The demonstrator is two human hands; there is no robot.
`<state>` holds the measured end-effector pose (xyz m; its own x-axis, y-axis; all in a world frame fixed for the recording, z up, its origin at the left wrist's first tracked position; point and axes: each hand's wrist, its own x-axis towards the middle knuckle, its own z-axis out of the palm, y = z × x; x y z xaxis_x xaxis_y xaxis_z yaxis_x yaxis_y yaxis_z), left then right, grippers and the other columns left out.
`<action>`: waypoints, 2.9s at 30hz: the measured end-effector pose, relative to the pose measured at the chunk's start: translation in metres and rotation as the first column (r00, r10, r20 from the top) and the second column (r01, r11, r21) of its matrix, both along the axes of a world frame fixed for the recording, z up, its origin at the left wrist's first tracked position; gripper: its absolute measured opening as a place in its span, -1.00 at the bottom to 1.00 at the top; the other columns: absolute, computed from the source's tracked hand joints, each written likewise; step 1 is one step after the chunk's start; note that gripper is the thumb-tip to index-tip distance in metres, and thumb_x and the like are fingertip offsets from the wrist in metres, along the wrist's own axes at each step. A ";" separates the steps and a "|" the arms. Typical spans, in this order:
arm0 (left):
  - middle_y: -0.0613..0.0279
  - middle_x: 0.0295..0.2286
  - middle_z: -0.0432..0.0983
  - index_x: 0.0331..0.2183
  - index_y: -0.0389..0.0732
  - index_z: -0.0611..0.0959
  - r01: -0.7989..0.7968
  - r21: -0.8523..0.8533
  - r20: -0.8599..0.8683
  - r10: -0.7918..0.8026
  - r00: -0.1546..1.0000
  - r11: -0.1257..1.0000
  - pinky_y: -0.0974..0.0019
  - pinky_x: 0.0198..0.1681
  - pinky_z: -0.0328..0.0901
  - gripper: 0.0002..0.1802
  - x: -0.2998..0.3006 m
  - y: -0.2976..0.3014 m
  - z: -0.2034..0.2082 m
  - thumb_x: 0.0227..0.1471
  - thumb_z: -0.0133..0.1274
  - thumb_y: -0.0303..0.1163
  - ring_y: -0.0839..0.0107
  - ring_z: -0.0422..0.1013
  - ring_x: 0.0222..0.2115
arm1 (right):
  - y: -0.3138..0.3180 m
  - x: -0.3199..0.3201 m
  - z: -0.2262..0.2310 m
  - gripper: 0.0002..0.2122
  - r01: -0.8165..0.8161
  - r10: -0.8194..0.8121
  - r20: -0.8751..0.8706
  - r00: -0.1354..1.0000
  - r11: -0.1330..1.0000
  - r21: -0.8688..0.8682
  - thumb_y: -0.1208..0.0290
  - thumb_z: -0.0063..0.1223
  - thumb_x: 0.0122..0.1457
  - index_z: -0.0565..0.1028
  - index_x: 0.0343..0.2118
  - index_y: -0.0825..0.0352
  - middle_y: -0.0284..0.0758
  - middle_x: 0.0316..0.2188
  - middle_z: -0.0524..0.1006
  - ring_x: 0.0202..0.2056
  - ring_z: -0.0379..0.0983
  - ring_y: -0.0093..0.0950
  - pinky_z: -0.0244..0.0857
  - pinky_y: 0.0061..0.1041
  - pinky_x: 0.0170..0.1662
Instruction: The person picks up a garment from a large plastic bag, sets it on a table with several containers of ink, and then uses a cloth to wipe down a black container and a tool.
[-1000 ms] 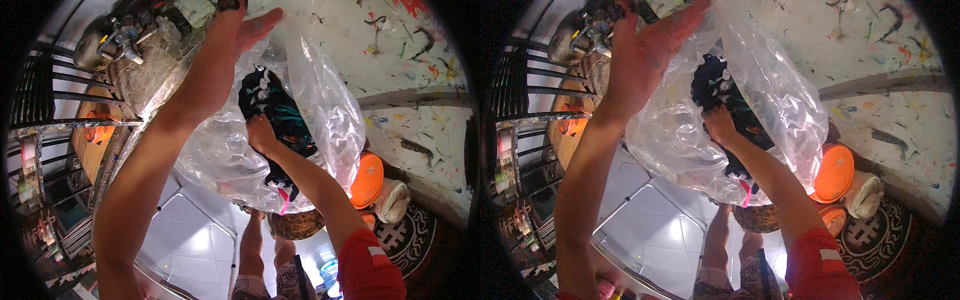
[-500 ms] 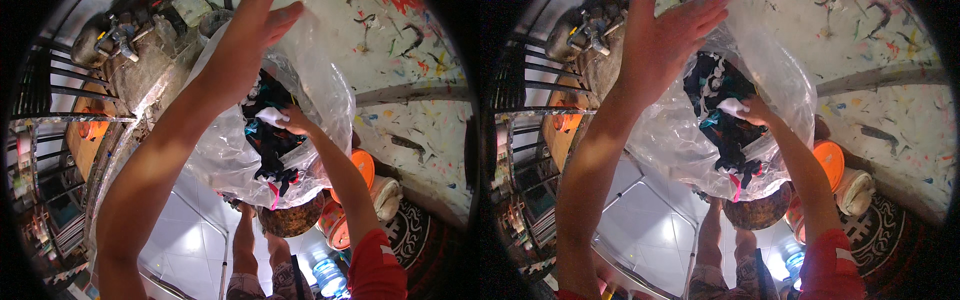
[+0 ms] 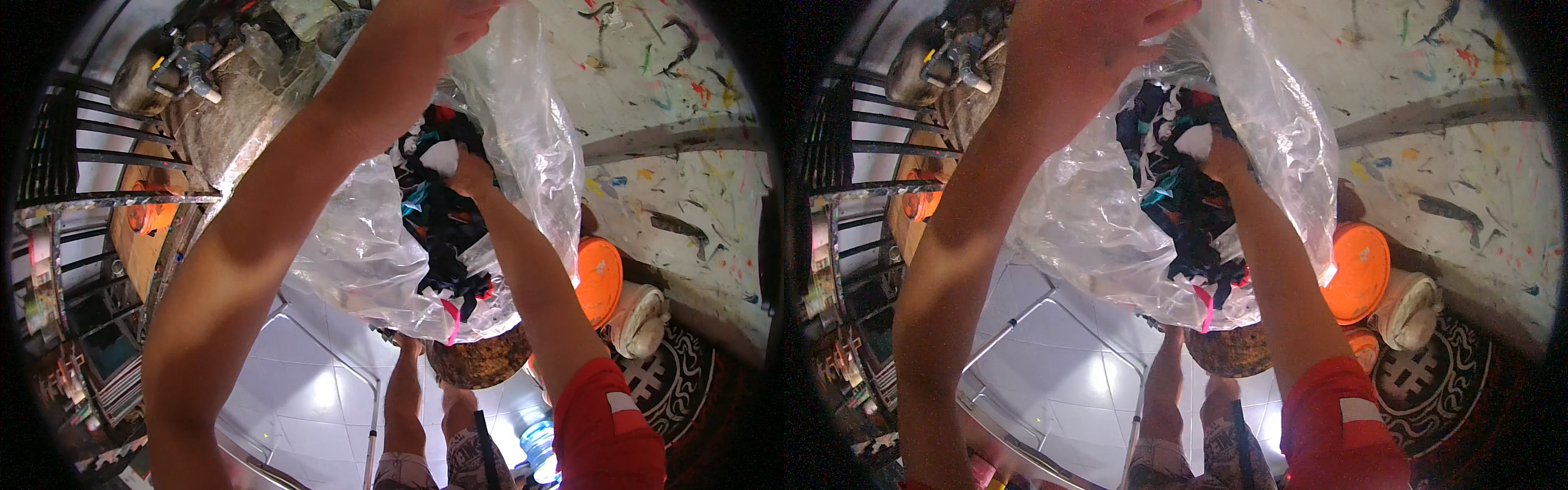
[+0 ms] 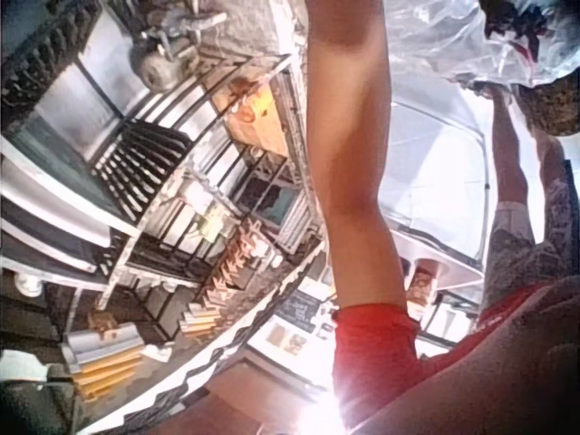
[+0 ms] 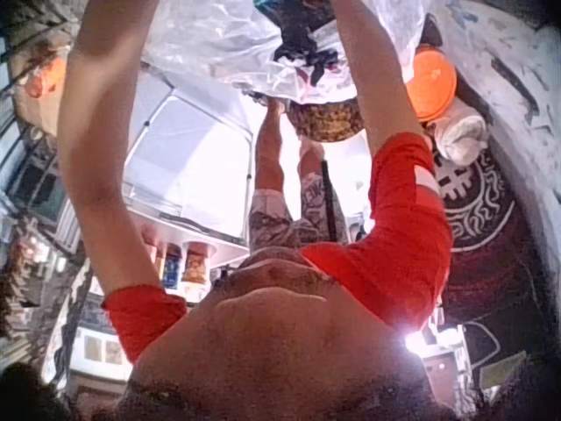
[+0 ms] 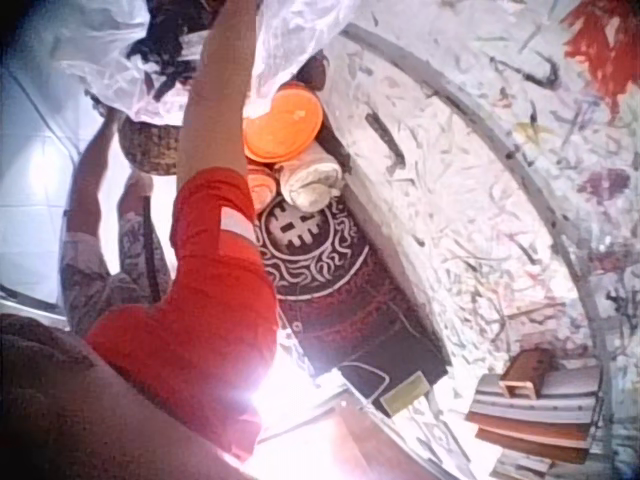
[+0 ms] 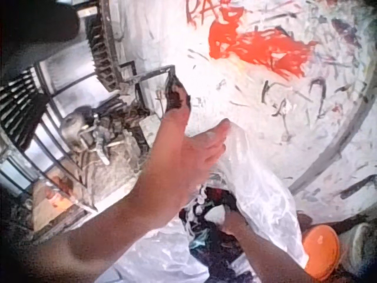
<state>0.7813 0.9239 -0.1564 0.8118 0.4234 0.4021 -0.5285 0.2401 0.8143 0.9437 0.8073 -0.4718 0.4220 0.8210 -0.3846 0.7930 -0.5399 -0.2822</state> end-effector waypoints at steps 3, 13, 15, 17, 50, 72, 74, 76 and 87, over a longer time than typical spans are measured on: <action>-0.28 0.25 0.02 0.32 -0.11 -0.20 0.016 0.003 0.030 -0.016 0.999 1.000 0.04 0.38 -0.22 -0.25 0.016 -0.001 -0.008 0.34 -0.43 0.10 0.01 -0.05 0.32 | -0.010 0.003 -0.014 -0.35 -0.131 0.137 0.066 0.988 0.987 -0.094 0.13 0.36 -0.17 0.39 0.00 0.34 -0.05 -0.23 0.61 -0.17 0.57 -0.08 0.50 -0.21 -0.12; -0.05 0.29 0.02 0.28 -0.39 0.07 0.066 -0.184 -0.081 -0.082 0.993 0.981 0.13 0.40 -0.30 -0.19 0.024 -0.008 0.000 0.33 -0.49 0.13 0.10 -0.08 0.33 | -0.097 -0.150 -0.001 -0.59 -0.554 0.583 0.031 0.812 0.753 0.355 0.30 0.18 -0.05 0.52 -0.08 0.28 -0.08 -0.09 0.51 0.00 0.42 -0.18 0.29 -0.25 0.08; -0.03 0.31 -0.01 0.29 -0.38 0.07 0.044 -0.094 -0.062 -0.050 0.997 0.995 0.13 0.40 -0.31 -0.17 0.028 -0.015 0.007 0.33 -0.56 0.15 0.08 -0.10 0.34 | -0.108 -0.175 -0.027 -0.61 -0.182 0.431 -0.363 0.826 0.813 0.553 0.26 0.11 0.05 0.50 -0.04 0.26 -0.12 -0.01 0.49 0.06 0.37 -0.19 0.25 -0.28 0.11; -0.01 0.32 -0.04 0.29 -0.36 0.09 0.000 -0.025 -0.141 -0.004 0.990 1.000 0.11 0.40 -0.31 -0.16 0.027 -0.021 0.007 0.32 -0.61 0.17 0.08 -0.11 0.34 | -0.107 -0.190 -0.030 -0.54 0.199 0.315 -0.754 0.576 0.841 0.503 0.25 0.11 0.07 0.44 0.05 0.28 -0.13 0.06 0.44 0.09 0.33 -0.16 0.22 -0.26 0.14; -0.02 0.19 0.29 0.21 -0.21 0.39 0.004 0.610 -0.425 0.323 0.846 0.793 0.22 0.31 -0.03 -0.27 -0.114 -0.040 0.094 0.34 -0.53 0.10 0.15 0.15 0.25 | -0.198 -0.031 0.083 -0.82 -0.779 0.837 0.220 0.500 0.546 -0.307 0.31 0.03 0.08 0.65 -0.37 0.19 -0.20 -0.19 0.55 -0.04 0.42 -0.22 0.19 -0.09 0.10; 0.15 0.34 -0.08 0.30 -0.24 0.15 0.035 0.360 -0.670 0.232 0.705 0.932 0.13 0.40 -0.39 0.09 -0.060 -0.054 0.086 0.11 -0.78 0.45 0.28 -0.22 0.37 | -0.136 -0.079 0.031 -0.15 -0.356 0.370 0.032 0.929 0.913 -0.199 0.03 0.44 -0.24 0.35 0.15 0.34 0.00 -0.03 0.49 -0.03 0.49 -0.06 0.42 -0.08 -0.01; 0.14 0.34 -0.09 0.30 -0.23 0.17 0.025 0.386 -0.644 0.250 0.723 0.922 0.11 0.40 -0.40 0.10 -0.063 -0.052 0.077 0.11 -0.79 0.45 0.27 -0.23 0.37 | -0.146 -0.090 0.031 -0.20 -0.429 0.432 -0.037 0.901 0.875 -0.223 0.04 0.43 -0.22 0.38 0.12 0.32 -0.07 -0.10 0.55 -0.06 0.51 -0.08 0.44 -0.09 -0.05; 0.13 0.33 -0.05 0.28 -0.23 0.21 0.018 0.519 -0.564 0.327 0.758 0.855 0.11 0.39 -0.36 0.08 -0.071 -0.049 0.070 0.13 -0.78 0.43 0.25 -0.19 0.36 | -0.151 -0.083 0.042 -0.37 -0.500 0.492 -0.108 0.864 0.815 -0.294 0.09 0.39 -0.20 0.50 -0.03 0.30 -0.13 -0.19 0.60 -0.09 0.55 -0.14 0.45 -0.14 -0.08; 0.03 0.22 0.25 0.28 -0.14 0.24 -0.047 0.745 -0.385 0.486 0.784 0.666 0.22 0.32 -0.04 -0.36 -0.069 -0.062 0.044 0.27 -0.13 -0.11 0.27 0.11 0.28 | -0.101 0.025 0.116 -0.46 0.208 -0.155 -0.181 0.971 0.921 0.328 0.29 0.16 0.08 0.37 0.15 0.32 0.12 0.12 0.34 0.11 0.33 0.05 0.28 -0.13 0.12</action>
